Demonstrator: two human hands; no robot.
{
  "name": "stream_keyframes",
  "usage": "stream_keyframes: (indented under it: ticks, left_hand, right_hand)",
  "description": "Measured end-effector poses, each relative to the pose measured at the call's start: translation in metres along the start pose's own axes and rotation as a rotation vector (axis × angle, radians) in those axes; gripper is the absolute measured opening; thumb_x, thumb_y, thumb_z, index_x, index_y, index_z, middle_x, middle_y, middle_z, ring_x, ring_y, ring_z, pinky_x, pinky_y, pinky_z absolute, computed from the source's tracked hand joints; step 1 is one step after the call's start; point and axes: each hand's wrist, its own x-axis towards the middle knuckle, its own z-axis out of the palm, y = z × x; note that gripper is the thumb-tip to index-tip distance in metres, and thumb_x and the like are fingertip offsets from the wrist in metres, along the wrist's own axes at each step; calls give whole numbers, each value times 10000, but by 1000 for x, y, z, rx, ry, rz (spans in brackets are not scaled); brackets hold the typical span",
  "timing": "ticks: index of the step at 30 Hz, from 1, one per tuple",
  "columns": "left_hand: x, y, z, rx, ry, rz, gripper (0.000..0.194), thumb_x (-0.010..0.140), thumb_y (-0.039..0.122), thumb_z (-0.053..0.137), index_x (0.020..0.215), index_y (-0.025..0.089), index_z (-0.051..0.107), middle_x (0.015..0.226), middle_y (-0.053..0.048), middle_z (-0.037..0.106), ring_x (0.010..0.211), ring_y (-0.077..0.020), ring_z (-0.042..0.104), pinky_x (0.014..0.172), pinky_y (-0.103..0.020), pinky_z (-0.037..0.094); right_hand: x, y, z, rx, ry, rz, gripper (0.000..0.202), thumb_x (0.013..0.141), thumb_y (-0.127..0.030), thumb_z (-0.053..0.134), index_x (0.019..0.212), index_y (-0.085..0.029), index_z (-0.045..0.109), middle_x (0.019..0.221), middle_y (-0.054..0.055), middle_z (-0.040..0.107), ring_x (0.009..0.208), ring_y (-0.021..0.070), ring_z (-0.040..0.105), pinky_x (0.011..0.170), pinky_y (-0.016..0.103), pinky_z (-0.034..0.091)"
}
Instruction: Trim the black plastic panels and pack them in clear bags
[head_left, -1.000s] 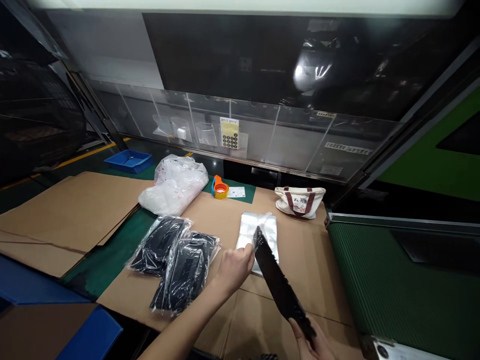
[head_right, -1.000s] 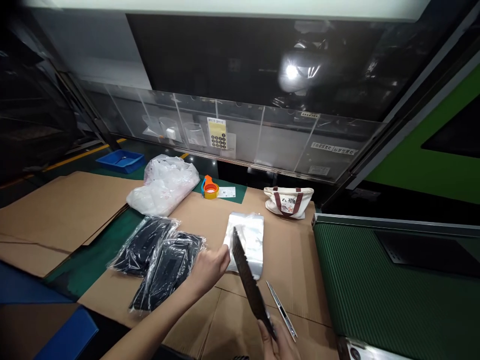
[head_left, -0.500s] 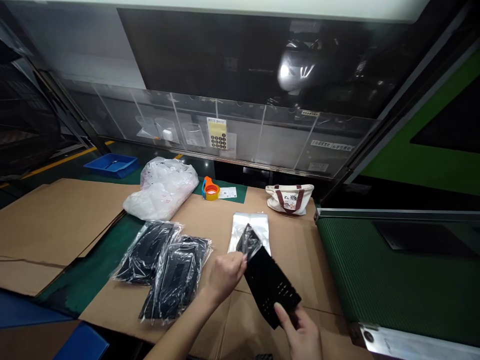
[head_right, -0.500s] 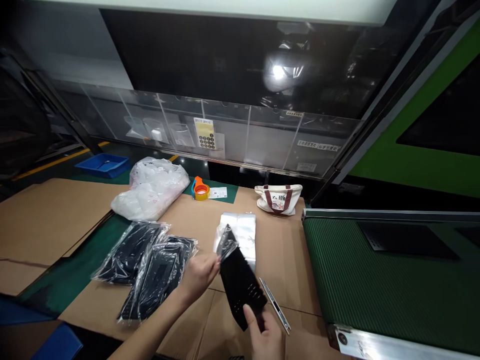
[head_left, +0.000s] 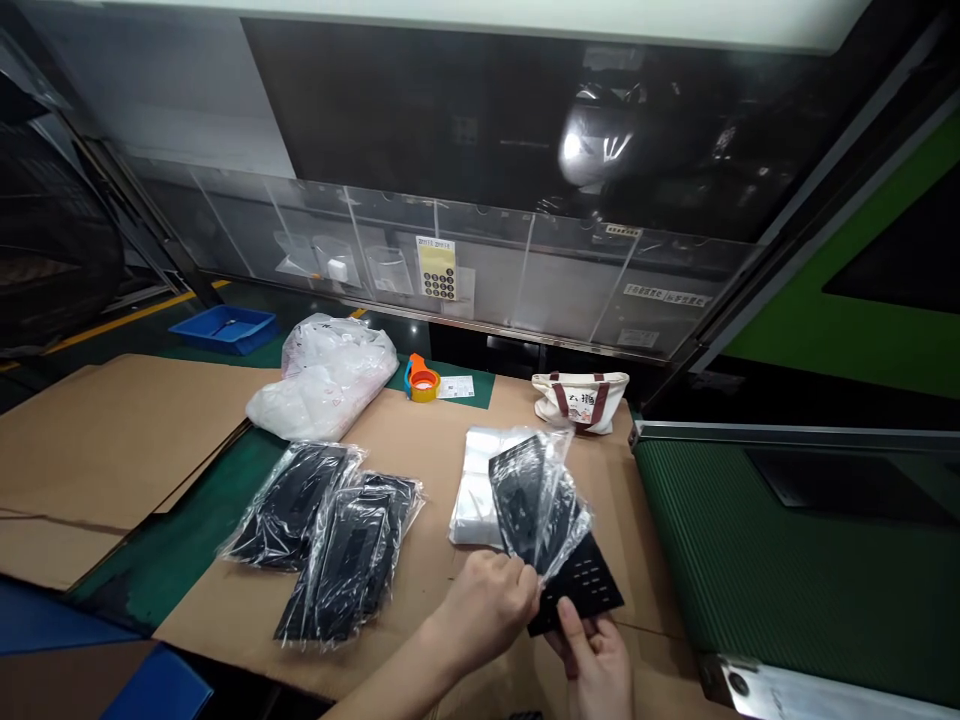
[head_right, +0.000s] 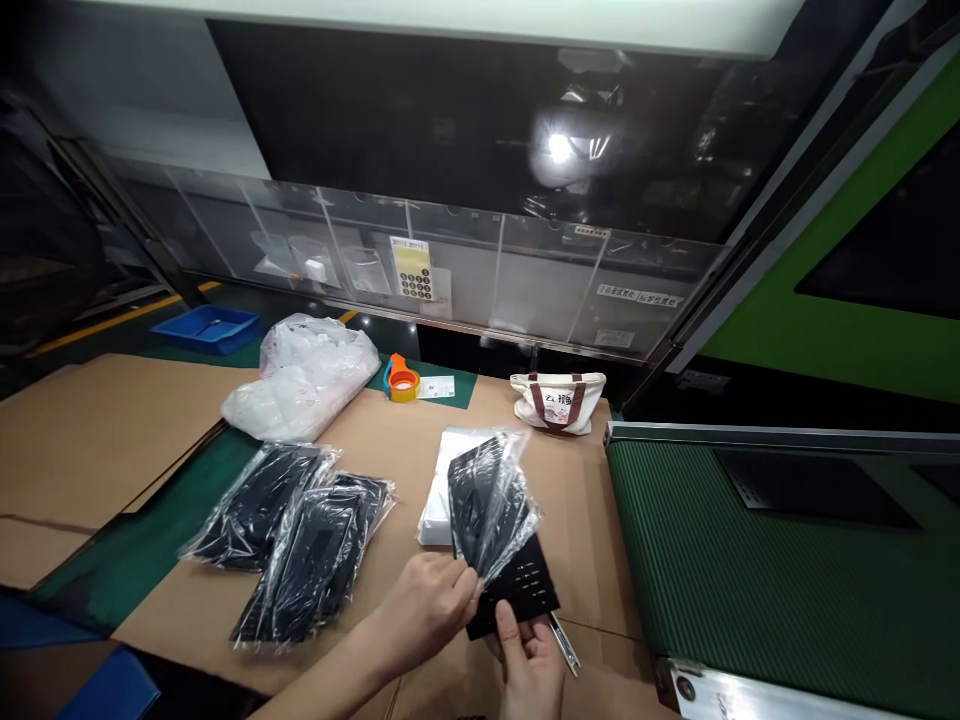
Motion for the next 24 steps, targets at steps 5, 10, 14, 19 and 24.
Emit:
stream_keyframes:
  ticks: [5, 10, 14, 19, 24]
  left_hand:
    - [5, 21, -4, -18, 75, 43, 187, 800, 141, 437, 621, 189, 413, 539, 7, 474, 444, -150, 423, 430, -299, 228]
    - [-7, 31, -7, -210, -49, -34, 148, 754, 145, 461, 610, 177, 446, 551, -2, 515, 462, -133, 443, 439, -272, 268]
    - [-24, 27, -21, -717, -96, -159, 101, 713, 171, 516, 644, 174, 442, 775, -32, 560, 679, -133, 508, 601, -236, 389]
    - [-48, 24, -32, -1609, 414, -802, 326, 756, 471, 543, 928, 216, 436, 1167, -102, 421, 987, -220, 500, 777, -323, 426]
    - [-64, 17, -43, -1883, 586, -1314, 519, 758, 414, 589, 1216, 263, 400, 1200, -88, 509, 989, -209, 548, 784, -297, 433]
  right_hand:
    - [0, 0, 2, -47, -125, 31, 442, 562, -478, 727, 823, -136, 624, 577, 13, 622, 513, 150, 577, 460, 243, 478]
    - [-2, 6, -7, -275, 67, -189, 388, 644, -505, 651, 774, -141, 643, 659, 61, 672, 588, 206, 623, 525, 285, 508]
    - [-3, 8, -9, -622, -15, -678, 271, 816, -305, 506, 1007, -166, 638, 1029, 88, 655, 967, 261, 595, 810, 361, 491]
    - [7, -5, 0, -857, -379, -1225, 459, 851, -60, 313, 1250, -231, 463, 1187, 55, 574, 1158, 233, 468, 955, 426, 394]
    - [5, 0, 18, -975, -670, -1325, 488, 872, -94, 268, 1302, -299, 375, 1152, 42, 596, 1201, 265, 414, 995, 573, 271]
